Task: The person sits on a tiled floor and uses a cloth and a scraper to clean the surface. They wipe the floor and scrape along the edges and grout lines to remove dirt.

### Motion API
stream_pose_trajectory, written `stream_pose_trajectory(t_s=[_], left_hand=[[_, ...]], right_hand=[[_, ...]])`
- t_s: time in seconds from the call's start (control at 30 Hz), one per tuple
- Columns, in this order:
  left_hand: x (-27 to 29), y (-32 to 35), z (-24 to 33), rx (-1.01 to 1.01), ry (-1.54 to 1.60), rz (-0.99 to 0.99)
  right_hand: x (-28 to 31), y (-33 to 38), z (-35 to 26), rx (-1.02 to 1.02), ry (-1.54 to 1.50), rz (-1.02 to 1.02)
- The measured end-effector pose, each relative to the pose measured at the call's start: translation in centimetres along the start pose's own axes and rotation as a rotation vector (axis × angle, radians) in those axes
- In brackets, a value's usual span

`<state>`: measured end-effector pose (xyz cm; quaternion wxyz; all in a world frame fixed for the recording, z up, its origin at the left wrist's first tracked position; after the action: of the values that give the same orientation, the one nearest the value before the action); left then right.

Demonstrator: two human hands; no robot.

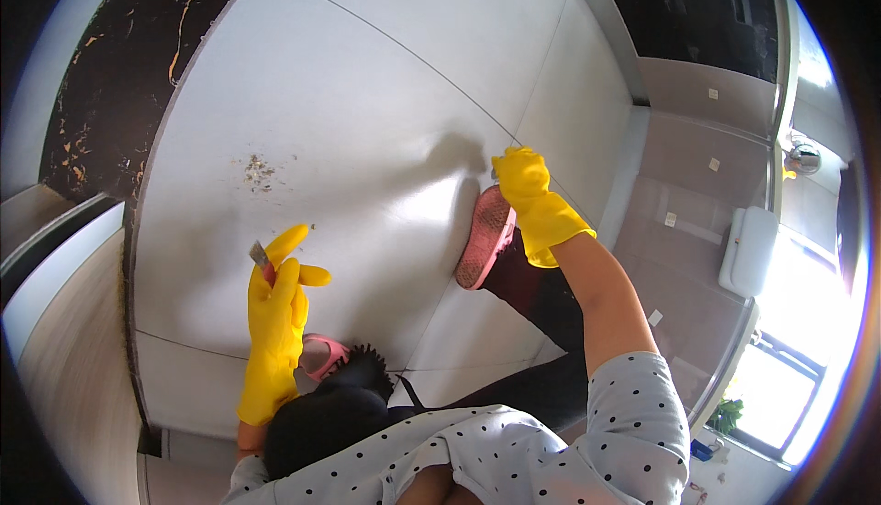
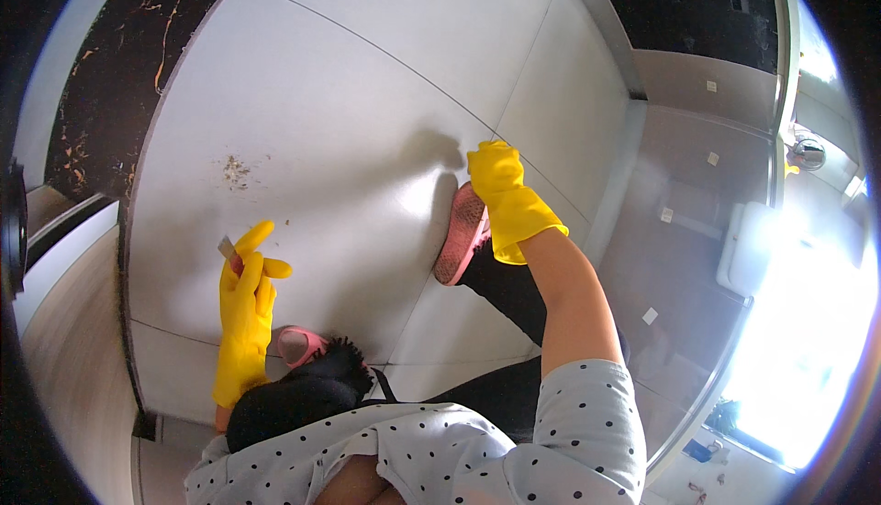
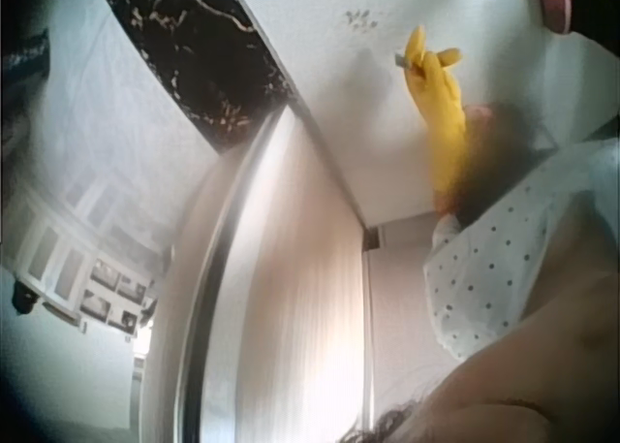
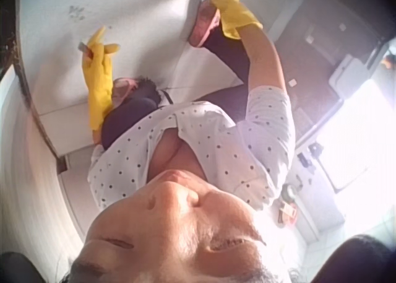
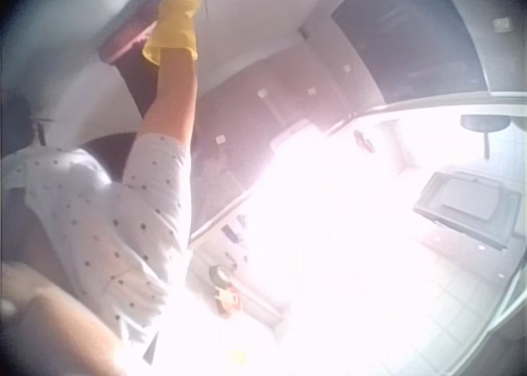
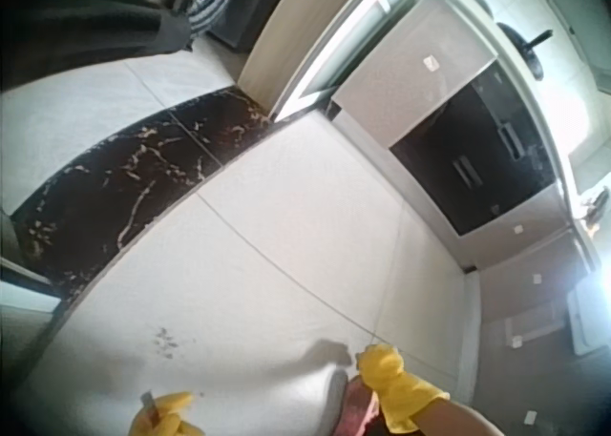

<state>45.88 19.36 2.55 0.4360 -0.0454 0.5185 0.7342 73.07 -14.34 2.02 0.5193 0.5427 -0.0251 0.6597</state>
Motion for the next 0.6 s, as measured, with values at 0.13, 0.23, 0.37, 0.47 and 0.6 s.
stream_pose_trajectory(t_s=[0.13,0.23,0.37,0.47,0.6], left_hand=[[0.9,-0.3,-0.5,-0.014,0.008,0.039],[0.0,0.0,0.3,0.018,0.004,0.004],[0.0,-0.2,-0.3,-0.036,-0.023,-0.013],[0.1,-0.7,-0.6,-0.022,0.015,0.018],[-1.3,0.0,-0.1,0.047,-0.049,0.029]], right_hand=[[-0.7,1.9,-3.4,0.11,-0.127,-0.001],[-0.4,2.1,-2.3,0.094,-0.091,-0.109],[4.2,-0.6,4.5,-0.14,-0.137,0.052],[7.1,0.0,5.6,-0.282,-0.495,0.172],[5.8,1.5,6.4,-0.4,-0.759,0.083]])
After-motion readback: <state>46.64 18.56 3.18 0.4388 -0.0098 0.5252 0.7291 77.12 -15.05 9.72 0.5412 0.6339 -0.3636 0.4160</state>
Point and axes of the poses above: each hand's wrist, its own y-axis away from the middle knuckle, its own x-axis out of the back of the hand, z = x × y, the point moved 10 cm from there along -y, towards the middle knuckle, and after that the axes turned 1 degree about x, right-handed, at the moved point
